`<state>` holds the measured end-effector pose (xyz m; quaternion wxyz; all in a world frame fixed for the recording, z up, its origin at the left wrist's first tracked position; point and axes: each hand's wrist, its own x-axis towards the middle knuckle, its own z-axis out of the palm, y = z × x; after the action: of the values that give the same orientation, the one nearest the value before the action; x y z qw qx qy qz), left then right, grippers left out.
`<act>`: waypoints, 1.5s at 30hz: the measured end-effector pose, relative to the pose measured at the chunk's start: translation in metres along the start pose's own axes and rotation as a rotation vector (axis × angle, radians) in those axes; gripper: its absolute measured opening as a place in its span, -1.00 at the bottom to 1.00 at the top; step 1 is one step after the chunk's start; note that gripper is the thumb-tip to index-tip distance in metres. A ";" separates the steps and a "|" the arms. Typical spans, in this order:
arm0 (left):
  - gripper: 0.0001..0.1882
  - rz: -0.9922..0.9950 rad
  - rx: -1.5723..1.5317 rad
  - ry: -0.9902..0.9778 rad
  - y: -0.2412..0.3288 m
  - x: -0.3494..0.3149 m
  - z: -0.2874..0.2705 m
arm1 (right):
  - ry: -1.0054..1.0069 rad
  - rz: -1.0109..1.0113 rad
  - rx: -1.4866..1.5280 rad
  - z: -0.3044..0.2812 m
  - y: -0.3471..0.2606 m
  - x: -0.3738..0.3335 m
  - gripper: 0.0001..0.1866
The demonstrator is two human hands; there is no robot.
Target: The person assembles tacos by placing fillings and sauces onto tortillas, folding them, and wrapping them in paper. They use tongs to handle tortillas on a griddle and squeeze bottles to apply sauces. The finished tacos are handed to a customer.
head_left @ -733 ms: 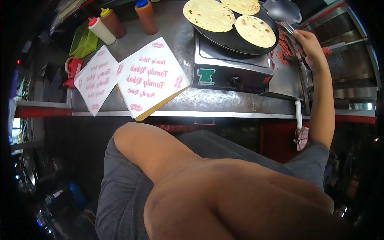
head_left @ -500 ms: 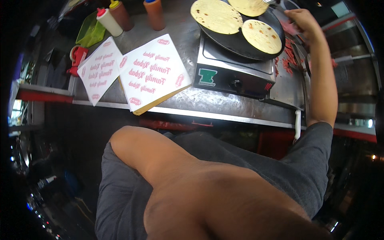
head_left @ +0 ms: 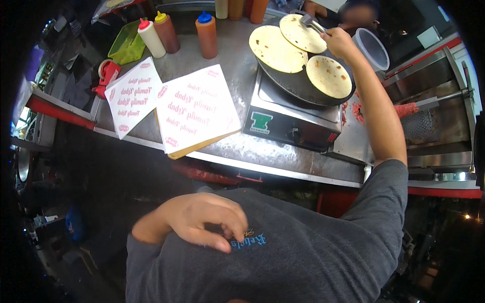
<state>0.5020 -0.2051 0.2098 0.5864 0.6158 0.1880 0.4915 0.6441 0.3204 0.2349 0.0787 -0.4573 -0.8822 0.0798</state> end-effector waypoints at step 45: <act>-0.51 -1.408 0.326 0.615 -0.303 -0.404 -0.071 | 0.619 -0.201 0.237 0.039 -0.113 -0.180 -0.65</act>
<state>0.3675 -0.4202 -0.2324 0.5836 0.2664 0.7578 0.1188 0.6482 0.1061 0.2092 0.4026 -0.3585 -0.8417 0.0313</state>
